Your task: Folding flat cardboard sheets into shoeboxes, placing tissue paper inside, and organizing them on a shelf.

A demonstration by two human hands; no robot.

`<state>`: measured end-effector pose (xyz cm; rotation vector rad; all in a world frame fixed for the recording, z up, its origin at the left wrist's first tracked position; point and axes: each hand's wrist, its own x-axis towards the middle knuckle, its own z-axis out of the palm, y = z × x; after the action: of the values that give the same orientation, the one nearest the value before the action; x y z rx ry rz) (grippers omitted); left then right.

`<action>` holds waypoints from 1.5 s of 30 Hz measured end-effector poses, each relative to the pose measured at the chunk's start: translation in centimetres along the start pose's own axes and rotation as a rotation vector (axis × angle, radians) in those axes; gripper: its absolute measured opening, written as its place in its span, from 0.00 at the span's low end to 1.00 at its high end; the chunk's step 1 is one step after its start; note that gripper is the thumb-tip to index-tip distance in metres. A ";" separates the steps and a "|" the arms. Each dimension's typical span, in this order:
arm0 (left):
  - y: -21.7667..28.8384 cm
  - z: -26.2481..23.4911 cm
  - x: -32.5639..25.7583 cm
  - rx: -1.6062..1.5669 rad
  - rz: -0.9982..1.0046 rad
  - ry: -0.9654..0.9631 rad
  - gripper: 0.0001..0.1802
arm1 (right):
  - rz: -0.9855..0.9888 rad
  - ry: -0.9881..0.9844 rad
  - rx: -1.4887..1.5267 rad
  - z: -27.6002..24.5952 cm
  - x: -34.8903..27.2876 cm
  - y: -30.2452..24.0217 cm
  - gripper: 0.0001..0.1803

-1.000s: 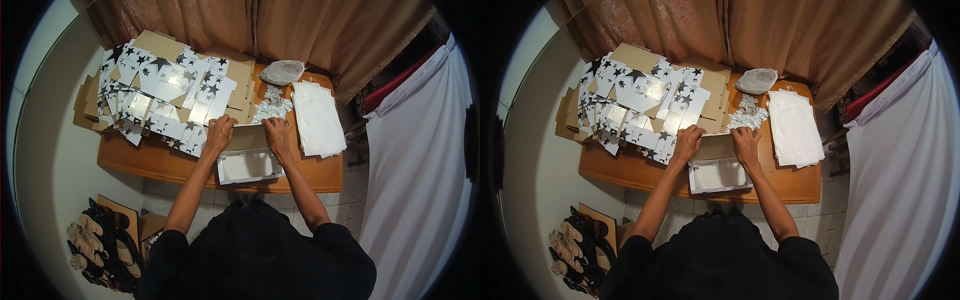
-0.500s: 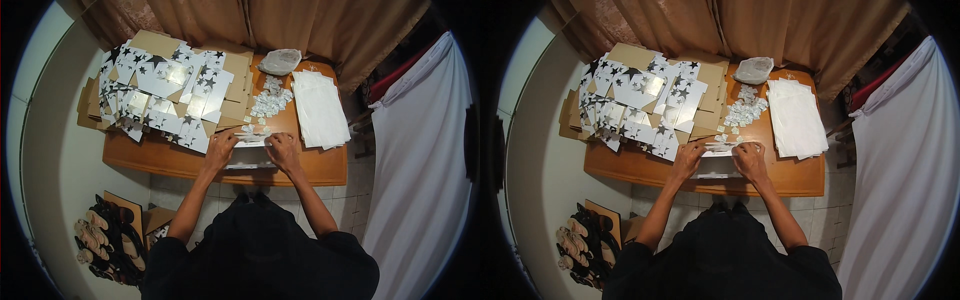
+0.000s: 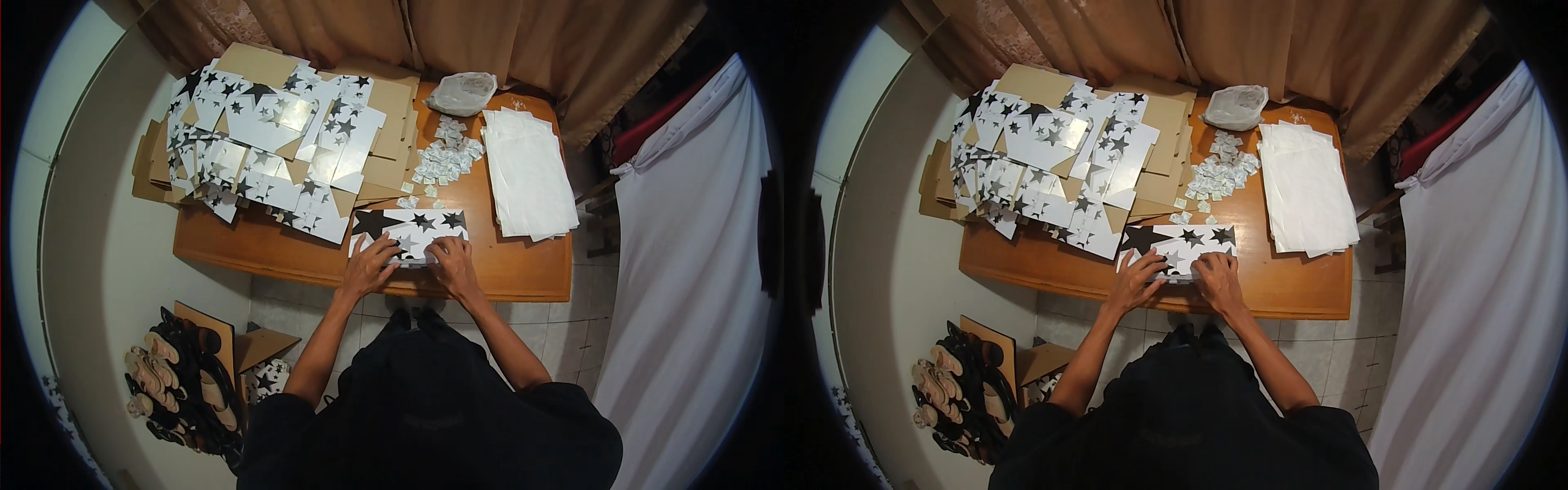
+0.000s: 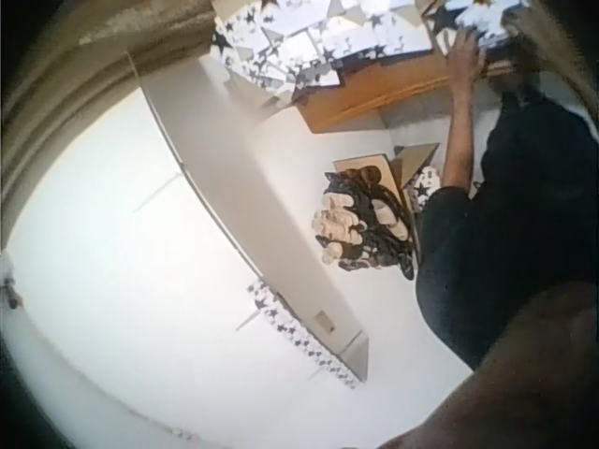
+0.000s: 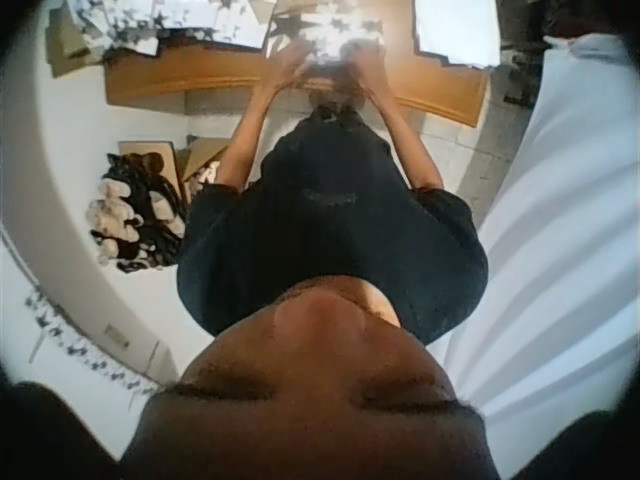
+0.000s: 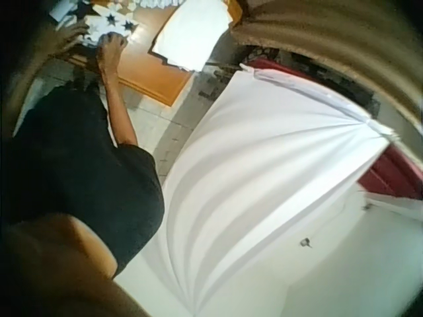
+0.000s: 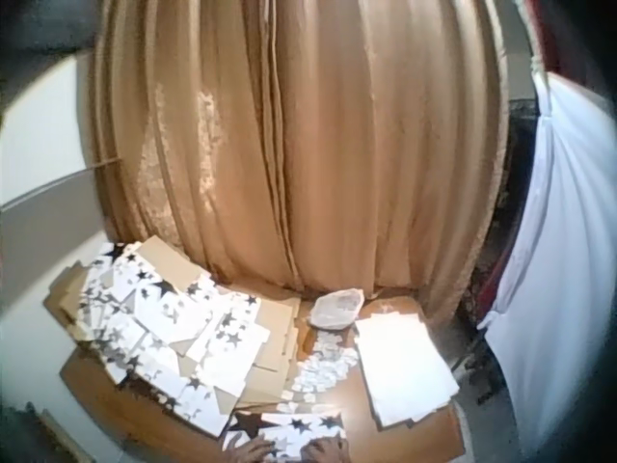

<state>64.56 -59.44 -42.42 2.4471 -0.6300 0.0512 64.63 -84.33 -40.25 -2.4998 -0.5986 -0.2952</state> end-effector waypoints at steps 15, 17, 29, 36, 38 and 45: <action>-0.5 2.3 0.6 0.010 0.005 0.090 0.16 | -0.040 -0.206 -0.085 4.8 -4.2 -0.4 0.26; -0.4 2.4 0.8 0.032 0.003 0.091 0.16 | -0.039 -0.242 -0.188 5.3 -4.3 -0.2 0.26; -0.4 3.6 0.7 0.105 0.019 0.071 0.16 | -0.020 -0.181 -0.131 5.1 -4.9 -0.5 0.22; -0.9 4.8 0.1 0.110 0.012 0.105 0.16 | -0.051 -0.159 -0.177 5.1 -5.2 -0.8 0.23; -1.2 5.2 -0.1 0.108 -0.007 0.072 0.19 | -0.076 -0.158 -0.181 5.1 -5.3 -0.7 0.22; -1.8 5.0 -0.4 0.075 -0.002 0.031 0.23 | -0.095 -0.136 -0.181 5.4 -5.5 -0.3 0.23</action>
<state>64.54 -60.83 -47.60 2.5139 -0.6218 0.1137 60.14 -83.05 -46.36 -2.6855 -0.7785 -0.2246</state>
